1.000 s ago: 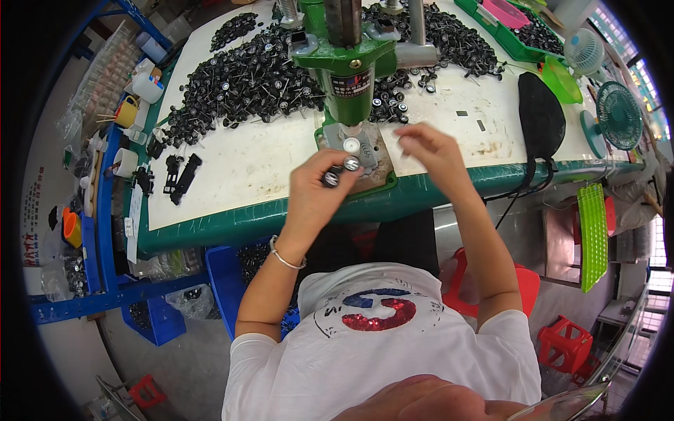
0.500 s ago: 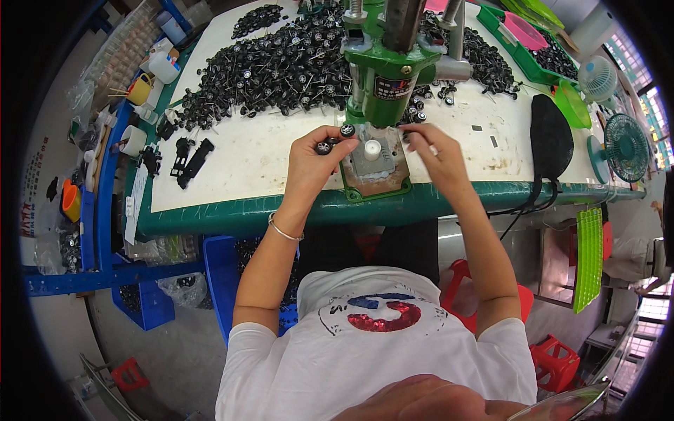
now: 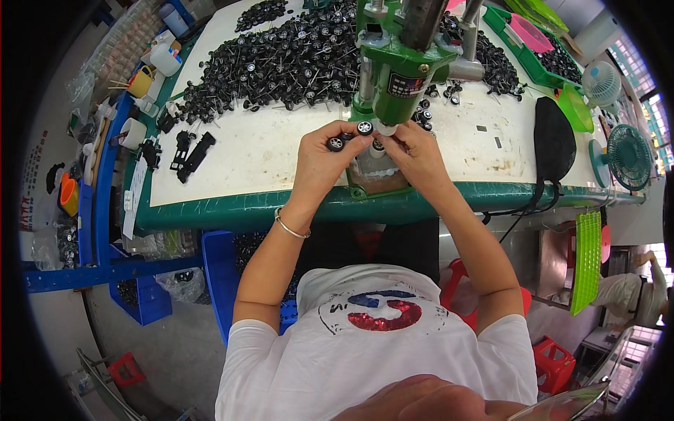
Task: The person assembles small plastic parts and metal components into assembled units using a manual press machine.
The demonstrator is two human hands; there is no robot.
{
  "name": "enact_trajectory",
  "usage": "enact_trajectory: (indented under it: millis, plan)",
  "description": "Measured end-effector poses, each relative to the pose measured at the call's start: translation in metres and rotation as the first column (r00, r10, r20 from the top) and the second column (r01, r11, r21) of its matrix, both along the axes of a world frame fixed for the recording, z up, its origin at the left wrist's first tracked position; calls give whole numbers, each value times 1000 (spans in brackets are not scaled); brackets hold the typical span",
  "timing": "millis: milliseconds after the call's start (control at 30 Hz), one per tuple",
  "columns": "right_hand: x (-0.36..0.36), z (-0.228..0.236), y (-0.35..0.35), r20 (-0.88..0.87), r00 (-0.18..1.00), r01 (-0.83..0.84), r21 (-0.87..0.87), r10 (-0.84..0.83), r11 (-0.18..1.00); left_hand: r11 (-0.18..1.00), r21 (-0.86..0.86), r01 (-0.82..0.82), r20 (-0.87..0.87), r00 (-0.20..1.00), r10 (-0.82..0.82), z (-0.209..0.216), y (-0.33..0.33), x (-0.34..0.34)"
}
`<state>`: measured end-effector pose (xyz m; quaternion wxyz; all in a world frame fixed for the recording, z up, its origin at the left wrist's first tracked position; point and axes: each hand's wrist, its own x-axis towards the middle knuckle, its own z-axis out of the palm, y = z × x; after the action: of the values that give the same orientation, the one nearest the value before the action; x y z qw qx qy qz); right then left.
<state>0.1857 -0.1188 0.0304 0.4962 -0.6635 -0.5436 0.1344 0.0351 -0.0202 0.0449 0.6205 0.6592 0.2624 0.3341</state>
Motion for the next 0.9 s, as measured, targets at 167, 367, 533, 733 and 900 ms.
enact_trajectory:
  millis: [167, 367, 533, 733, 900]
  plan:
    - [6, -17, 1, -152, 988, -25, 85, 38, 996, 999, 17, 47, -31, 998, -46, 3, -2, 2]
    - [13, -6, -6, -572, 820, 39, 7, -28, 999, 994, 108, 24, -40, 999, -20, 4, -5, 8]
    - [46, 33, -10, -544, 832, 223, 148, -109, 963, 997, -11, 72, -73, 995, -72, 19, -10, 14]
    - [98, 102, 15, -479, 876, 181, 443, 61, 878, 998, 11, 65, -78, 995, -64, 21, -9, 17]
    - [71, 208, 55, -716, 656, 200, 470, 239, 860, 998, 34, 57, -63, 996, -55, 15, -6, 16]
